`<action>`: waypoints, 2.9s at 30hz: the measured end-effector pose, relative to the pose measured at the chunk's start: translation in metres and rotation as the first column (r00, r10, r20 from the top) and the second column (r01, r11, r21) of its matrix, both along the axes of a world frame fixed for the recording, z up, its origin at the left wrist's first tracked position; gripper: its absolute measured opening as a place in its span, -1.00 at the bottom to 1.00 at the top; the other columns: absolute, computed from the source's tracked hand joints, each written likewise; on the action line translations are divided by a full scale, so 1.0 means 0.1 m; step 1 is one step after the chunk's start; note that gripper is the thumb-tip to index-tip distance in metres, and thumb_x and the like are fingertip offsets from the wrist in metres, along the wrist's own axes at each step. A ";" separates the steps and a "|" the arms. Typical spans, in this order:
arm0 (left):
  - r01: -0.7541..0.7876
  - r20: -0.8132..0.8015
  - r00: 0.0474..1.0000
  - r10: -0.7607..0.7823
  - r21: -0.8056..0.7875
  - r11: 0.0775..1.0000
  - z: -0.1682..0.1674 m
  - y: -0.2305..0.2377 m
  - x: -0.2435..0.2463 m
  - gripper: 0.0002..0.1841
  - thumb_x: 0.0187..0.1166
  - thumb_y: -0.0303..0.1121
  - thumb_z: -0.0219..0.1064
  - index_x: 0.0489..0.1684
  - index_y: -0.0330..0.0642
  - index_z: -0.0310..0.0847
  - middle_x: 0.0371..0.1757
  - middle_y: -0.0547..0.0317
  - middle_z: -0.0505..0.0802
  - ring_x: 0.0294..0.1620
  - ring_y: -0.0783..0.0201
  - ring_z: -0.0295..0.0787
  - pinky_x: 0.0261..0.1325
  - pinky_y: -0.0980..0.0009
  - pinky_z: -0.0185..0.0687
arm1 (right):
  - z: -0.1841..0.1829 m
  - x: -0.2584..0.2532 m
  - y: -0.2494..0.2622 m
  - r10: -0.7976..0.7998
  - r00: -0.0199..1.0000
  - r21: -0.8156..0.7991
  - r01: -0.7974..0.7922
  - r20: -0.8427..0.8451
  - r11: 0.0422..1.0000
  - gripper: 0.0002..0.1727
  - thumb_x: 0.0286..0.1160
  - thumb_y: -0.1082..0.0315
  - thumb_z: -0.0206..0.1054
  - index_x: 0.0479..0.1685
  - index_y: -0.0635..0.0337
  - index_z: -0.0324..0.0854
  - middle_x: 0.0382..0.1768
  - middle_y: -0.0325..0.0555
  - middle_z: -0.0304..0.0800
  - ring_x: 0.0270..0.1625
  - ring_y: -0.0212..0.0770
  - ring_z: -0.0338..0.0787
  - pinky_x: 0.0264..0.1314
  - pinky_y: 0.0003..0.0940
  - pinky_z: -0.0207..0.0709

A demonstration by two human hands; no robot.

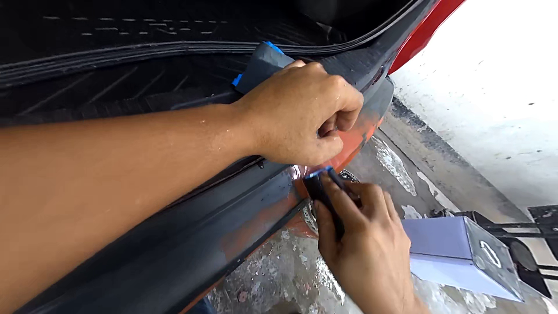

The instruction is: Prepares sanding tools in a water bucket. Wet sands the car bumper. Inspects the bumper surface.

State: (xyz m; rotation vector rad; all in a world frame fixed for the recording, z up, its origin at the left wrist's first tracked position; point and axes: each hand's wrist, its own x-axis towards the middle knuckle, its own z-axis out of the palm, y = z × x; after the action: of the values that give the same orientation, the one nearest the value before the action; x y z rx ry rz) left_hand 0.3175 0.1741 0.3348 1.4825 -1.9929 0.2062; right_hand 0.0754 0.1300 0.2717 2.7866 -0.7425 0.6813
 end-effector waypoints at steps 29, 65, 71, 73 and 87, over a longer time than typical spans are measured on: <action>0.045 -0.017 0.999 -0.045 -0.027 0.999 -0.06 0.02 -0.10 -0.79 0.37 -0.20 0.28 -0.18 0.06 0.81 -0.34 0.53 0.84 -0.22 0.57 0.73 -0.01 0.31 0.60 | 0.02 0.08 0.06 -0.090 0.996 0.081 0.088 0.027 0.993 -0.53 0.62 0.00 0.17 0.37 -0.08 0.75 -0.01 0.04 0.63 0.00 0.08 0.64 -0.17 0.01 0.48; -0.066 -0.037 0.997 0.064 -0.032 0.997 -0.11 -0.03 -0.04 -0.78 0.39 -0.13 0.25 -0.16 0.23 0.81 -0.34 0.78 0.79 -0.17 0.74 0.71 0.53 0.08 0.46 | -0.10 0.07 -1.04 0.117 0.991 0.012 -0.118 0.065 0.993 -0.58 0.65 0.13 0.13 0.38 -0.31 0.73 0.21 -0.19 0.75 0.14 -0.04 0.69 -0.01 0.03 0.49; -0.053 -0.011 0.999 0.052 -0.026 0.998 -0.10 0.01 -0.09 -0.77 0.37 -0.13 0.25 -0.16 0.21 0.82 -0.32 0.74 0.81 -0.13 0.70 0.73 0.58 0.04 0.42 | -0.06 0.18 -1.19 0.029 0.995 0.037 -0.033 0.096 0.999 -0.59 0.61 0.19 0.17 0.34 -0.12 0.76 0.17 -0.04 0.75 0.15 0.10 0.68 0.02 0.18 0.49; -0.044 0.001 0.999 0.044 -0.024 0.999 -0.11 0.00 -0.08 -0.78 0.37 -0.11 0.26 -0.17 0.23 0.81 -0.32 0.75 0.80 -0.14 0.70 0.72 0.57 0.03 0.41 | -0.09 0.07 -1.00 0.117 0.990 0.020 -0.119 0.077 0.993 -0.59 0.64 0.14 0.13 0.34 -0.25 0.76 0.23 -0.20 0.76 0.14 -0.05 0.67 0.01 0.05 0.46; -0.049 -0.043 0.998 0.049 -0.005 0.999 -0.12 0.00 -0.10 -0.76 0.39 -0.16 0.24 -0.12 0.20 0.82 -0.35 0.73 0.81 -0.17 0.71 0.71 0.55 0.04 0.40 | -0.07 0.15 -1.49 0.033 0.998 -0.007 -0.033 0.048 0.999 -0.59 0.65 0.18 0.17 0.37 -0.14 0.76 0.20 -0.06 0.80 0.13 0.12 0.72 -0.02 0.24 0.44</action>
State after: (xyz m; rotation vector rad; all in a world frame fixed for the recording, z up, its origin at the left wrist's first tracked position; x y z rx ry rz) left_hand 0.3074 0.1742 0.3229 1.5201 -1.9219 0.1994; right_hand 0.0909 -0.0190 0.2648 2.7913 -0.7034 0.7573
